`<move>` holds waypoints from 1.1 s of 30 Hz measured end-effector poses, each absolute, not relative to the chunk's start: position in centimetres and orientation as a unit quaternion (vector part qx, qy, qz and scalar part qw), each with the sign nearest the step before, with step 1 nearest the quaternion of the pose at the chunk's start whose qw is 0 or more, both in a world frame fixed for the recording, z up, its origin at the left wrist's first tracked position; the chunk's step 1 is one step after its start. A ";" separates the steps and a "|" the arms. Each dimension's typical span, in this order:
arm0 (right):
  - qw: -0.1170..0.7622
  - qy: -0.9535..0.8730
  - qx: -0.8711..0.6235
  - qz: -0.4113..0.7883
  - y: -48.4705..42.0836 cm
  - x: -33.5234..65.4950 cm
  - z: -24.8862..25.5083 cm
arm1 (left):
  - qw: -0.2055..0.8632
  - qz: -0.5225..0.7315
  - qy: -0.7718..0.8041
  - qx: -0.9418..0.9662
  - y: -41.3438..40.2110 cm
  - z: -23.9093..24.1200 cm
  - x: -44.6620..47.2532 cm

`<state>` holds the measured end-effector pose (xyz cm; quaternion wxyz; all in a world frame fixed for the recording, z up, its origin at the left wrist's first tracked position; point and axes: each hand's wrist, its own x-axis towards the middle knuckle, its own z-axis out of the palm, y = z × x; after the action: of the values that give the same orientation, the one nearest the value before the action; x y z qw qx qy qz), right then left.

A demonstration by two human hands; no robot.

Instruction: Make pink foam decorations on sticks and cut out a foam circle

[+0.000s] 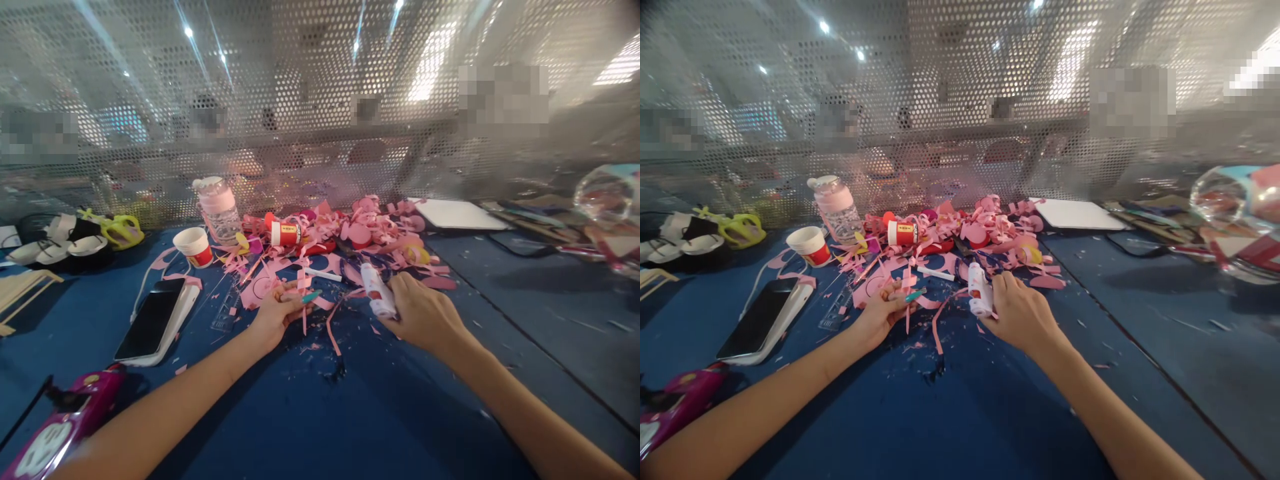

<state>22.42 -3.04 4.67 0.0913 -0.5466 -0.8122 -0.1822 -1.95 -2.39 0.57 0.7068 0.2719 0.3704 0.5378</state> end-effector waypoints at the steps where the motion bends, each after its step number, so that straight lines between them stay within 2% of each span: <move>1: 0.067 -0.809 -0.556 -0.178 -2.8 22.4 4.3 | 0.707 0.538 0.371 0.270 -2.4 0.6 -2.0; 4: 0.038 -0.816 -0.563 -0.124 -2.4 22.6 3.6 | 0.711 0.534 0.368 0.270 -2.4 0.7 -2.0; 6: 0.051 -0.815 -0.574 -0.059 -2.5 23.2 3.7 | 0.714 0.532 0.367 0.271 -2.5 0.9 -2.0; 9: 0.126 -0.821 -0.555 0.043 -3.2 24.1 5.2 | 0.714 0.535 0.364 0.269 -2.5 0.9 -2.0; 13: 0.225 -0.849 -0.446 0.170 -5.0 22.3 7.9 | 0.717 0.535 0.357 0.270 -2.4 0.8 -2.0; 16: 0.263 -0.839 -0.447 0.165 -5.7 18.7 7.8 | 0.716 0.532 0.356 0.278 -2.5 0.8 -2.0; 21: 0.238 -0.835 -0.469 0.161 -4.2 14.4 5.2 | 0.713 0.529 0.348 0.301 -2.6 0.8 -2.1; 27: 0.286 -0.783 -0.459 0.307 -2.8 13.5 4.1 | 0.725 0.528 0.341 0.282 -2.6 0.8 -2.1; 33: 0.320 -0.760 -0.439 0.357 -2.6 13.7 3.6 | 0.721 0.541 0.335 0.273 -2.5 0.8 -2.0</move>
<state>13.70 -2.57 3.56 0.3199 -0.4393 -0.7599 0.3567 -1.98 -2.54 0.76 0.7213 0.2728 0.3354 0.5411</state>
